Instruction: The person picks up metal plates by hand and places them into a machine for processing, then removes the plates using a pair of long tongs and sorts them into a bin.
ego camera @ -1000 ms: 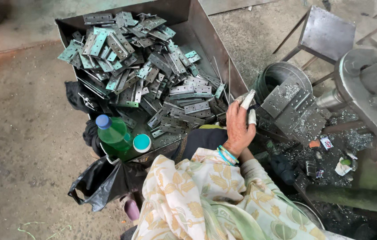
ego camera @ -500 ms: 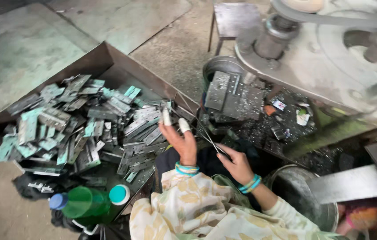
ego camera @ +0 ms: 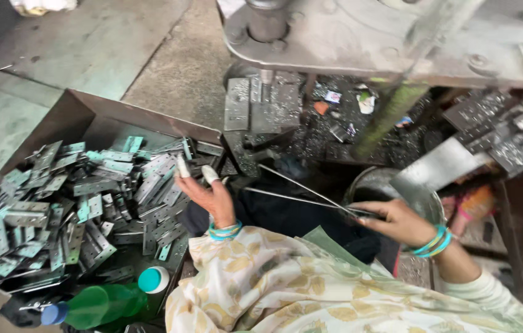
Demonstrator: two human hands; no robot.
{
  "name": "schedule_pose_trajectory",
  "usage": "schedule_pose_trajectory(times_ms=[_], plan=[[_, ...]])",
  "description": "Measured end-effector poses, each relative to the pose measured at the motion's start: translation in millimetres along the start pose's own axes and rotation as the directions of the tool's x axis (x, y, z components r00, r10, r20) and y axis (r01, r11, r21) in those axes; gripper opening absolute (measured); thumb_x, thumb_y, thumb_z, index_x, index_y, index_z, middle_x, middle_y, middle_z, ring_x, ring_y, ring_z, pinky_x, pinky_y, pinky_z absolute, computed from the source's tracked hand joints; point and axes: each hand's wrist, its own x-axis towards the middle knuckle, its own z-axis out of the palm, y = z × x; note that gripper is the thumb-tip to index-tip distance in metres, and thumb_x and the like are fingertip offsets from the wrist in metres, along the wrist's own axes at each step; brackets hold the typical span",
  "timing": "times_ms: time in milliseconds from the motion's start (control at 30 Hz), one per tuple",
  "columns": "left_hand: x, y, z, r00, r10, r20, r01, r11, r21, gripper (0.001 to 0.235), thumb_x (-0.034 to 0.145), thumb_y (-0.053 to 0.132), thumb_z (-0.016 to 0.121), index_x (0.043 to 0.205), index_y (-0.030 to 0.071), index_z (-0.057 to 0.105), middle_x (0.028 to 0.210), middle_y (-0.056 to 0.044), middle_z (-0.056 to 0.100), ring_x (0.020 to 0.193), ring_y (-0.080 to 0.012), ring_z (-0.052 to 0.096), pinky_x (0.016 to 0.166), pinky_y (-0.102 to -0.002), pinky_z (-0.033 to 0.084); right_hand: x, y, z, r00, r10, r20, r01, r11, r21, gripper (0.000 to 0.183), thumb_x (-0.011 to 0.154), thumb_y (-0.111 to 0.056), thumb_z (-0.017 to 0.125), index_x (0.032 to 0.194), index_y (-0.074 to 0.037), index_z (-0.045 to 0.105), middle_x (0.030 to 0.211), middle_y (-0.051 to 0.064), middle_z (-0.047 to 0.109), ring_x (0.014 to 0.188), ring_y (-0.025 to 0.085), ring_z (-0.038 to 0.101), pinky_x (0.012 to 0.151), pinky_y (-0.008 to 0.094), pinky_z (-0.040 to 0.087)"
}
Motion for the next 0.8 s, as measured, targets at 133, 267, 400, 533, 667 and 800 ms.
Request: schedule_pose_trajectory(times_ms=[133,267,400,533,667,800], plan=[[1.5,-6.6,-2.4,0.999,0.03,0.023,-0.029,0.999,-0.012,0.057,0.108,0.015,0.062,0.159,0.003,0.04,0.164,-0.031,0.033,0.154,-0.0463,0.033,0.128,-0.052,0.026,-71.8,-38.3,-73.4,0.782,0.609,0.133,-0.553,0.776,-0.302,0.053,0.091,-0.037,0.068,0.143,-0.032,0.062,0.079,0.007,0.082,0.065,0.016,0.075,0.066,0.039,0.06],[-4.9,-43.4,-2.6,0.998,-0.016,0.064,0.014,0.999,0.031,0.06,0.114,0.028,0.063,0.163,0.004,0.039,0.171,-0.032,0.023,0.162,-0.0462,0.023,0.133,-0.054,0.02,-164.7,-68.8,-132.9,0.846,0.53,-0.065,-0.507,0.759,-0.408,0.056,0.088,-0.035,0.071,0.143,-0.032,0.063,0.084,0.008,0.083,0.06,0.015,0.077,0.068,0.034,0.061],[-0.3,-129.1,-0.1,0.993,0.099,0.069,-0.107,0.985,0.137,0.076,0.117,0.046,0.062,0.169,0.004,0.026,0.177,-0.025,0.014,0.163,-0.042,0.016,0.136,-0.051,0.017,-252.0,-79.1,-156.4,0.477,0.803,-0.357,-0.854,0.327,-0.405,0.051,0.093,-0.033,0.069,0.143,-0.031,0.064,0.086,0.013,0.083,0.069,0.018,0.078,0.074,0.035,0.062],[8.8,-208.9,0.5,0.983,0.175,0.05,-0.182,0.966,0.182,0.081,0.113,0.049,0.057,0.169,0.004,0.021,0.173,-0.021,0.012,0.164,-0.0372,0.016,0.133,-0.047,0.016,-348.2,-25.3,-187.8,0.34,0.788,-0.512,-0.928,0.193,-0.32,0.048,0.09,-0.035,0.073,0.136,-0.025,0.069,0.086,0.015,0.082,0.072,0.023,0.078,0.076,0.04,0.062],[24.7,-221.3,5.8,0.993,0.115,0.014,-0.116,0.993,0.029,0.072,0.111,0.032,0.07,0.162,-0.004,0.032,0.167,-0.025,0.027,0.155,-0.0385,0.031,0.131,-0.047,0.026,-420.8,75.4,-238.2,0.268,0.76,-0.592,-0.959,0.151,-0.239,0.047,0.087,-0.037,0.076,0.13,-0.019,0.075,0.087,0.018,0.081,0.075,0.029,0.078,0.078,0.044,0.062],[21.6,-215.9,7.0,0.997,0.074,-0.001,-0.074,0.997,-0.026,0.06,0.108,0.013,0.068,0.155,-0.01,0.04,0.158,-0.026,0.04,0.15,-0.0397,0.043,0.131,-0.048,0.031,-434.4,112.3,-256.4,0.205,0.785,-0.585,-0.978,0.137,-0.159,0.047,0.084,-0.04,0.08,0.123,-0.013,0.08,0.088,0.02,0.08,0.078,0.035,0.078,0.08,0.049,0.062]])
